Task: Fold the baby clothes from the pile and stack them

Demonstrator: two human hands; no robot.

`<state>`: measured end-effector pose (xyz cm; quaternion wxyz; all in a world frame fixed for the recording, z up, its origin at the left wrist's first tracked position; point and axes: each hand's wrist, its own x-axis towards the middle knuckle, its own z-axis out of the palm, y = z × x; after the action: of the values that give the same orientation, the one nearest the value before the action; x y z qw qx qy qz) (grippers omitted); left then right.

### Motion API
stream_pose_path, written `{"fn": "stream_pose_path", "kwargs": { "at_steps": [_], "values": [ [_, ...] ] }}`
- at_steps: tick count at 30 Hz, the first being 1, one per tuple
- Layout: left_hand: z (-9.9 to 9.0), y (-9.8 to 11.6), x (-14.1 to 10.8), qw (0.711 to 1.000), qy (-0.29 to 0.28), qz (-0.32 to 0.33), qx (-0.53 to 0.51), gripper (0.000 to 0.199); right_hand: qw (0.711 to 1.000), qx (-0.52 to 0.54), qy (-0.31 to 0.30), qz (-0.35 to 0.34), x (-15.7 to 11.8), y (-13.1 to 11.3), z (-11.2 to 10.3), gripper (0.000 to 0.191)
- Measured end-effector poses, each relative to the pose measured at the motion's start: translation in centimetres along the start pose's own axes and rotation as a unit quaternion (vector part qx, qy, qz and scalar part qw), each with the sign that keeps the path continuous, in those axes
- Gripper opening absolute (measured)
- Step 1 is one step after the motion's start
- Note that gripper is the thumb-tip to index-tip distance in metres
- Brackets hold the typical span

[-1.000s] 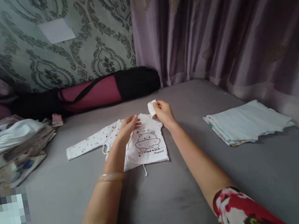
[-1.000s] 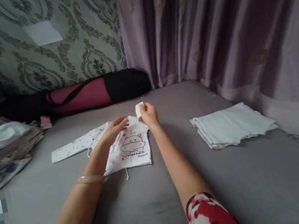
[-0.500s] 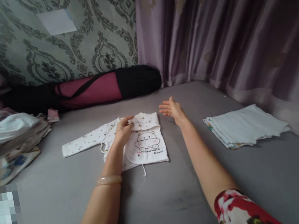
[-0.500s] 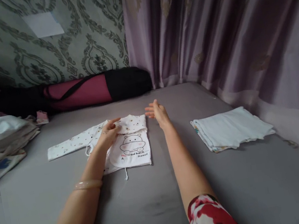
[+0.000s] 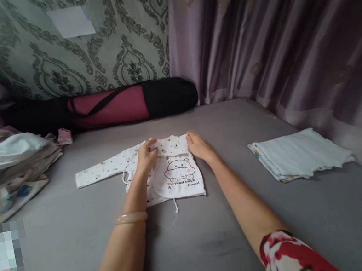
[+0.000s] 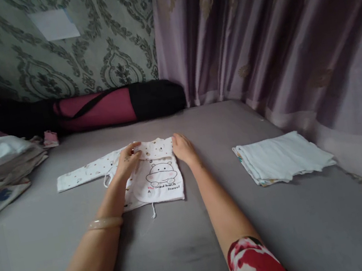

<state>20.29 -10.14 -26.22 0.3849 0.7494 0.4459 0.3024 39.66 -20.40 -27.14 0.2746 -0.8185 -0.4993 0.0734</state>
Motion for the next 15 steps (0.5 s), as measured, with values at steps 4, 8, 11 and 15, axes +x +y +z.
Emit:
{"fn": "stream_pose_path", "kwargs": {
  "at_steps": [4,8,11,15],
  "values": [
    [0.0,0.2,-0.1,1.0,-0.007,-0.001,0.03,0.053,0.991,-0.095,-0.057,-0.075,-2.0,-2.6,1.0,0.051],
    [0.3,-0.2,0.0,0.999,-0.01,0.014,0.052,0.051,0.982,-0.147,-0.098,-0.06,-3.4,-3.9,0.6,0.058],
    [0.6,-0.8,0.2,0.998,-0.013,0.033,0.053,0.05,0.98,-0.165,-0.109,-0.015,-3.5,-3.4,0.5,0.061],
    [1.0,-1.7,0.5,0.996,-0.007,0.059,0.067,0.049,0.981,-0.163,-0.105,0.007,-3.2,-2.5,1.0,0.065]
  ]
}}
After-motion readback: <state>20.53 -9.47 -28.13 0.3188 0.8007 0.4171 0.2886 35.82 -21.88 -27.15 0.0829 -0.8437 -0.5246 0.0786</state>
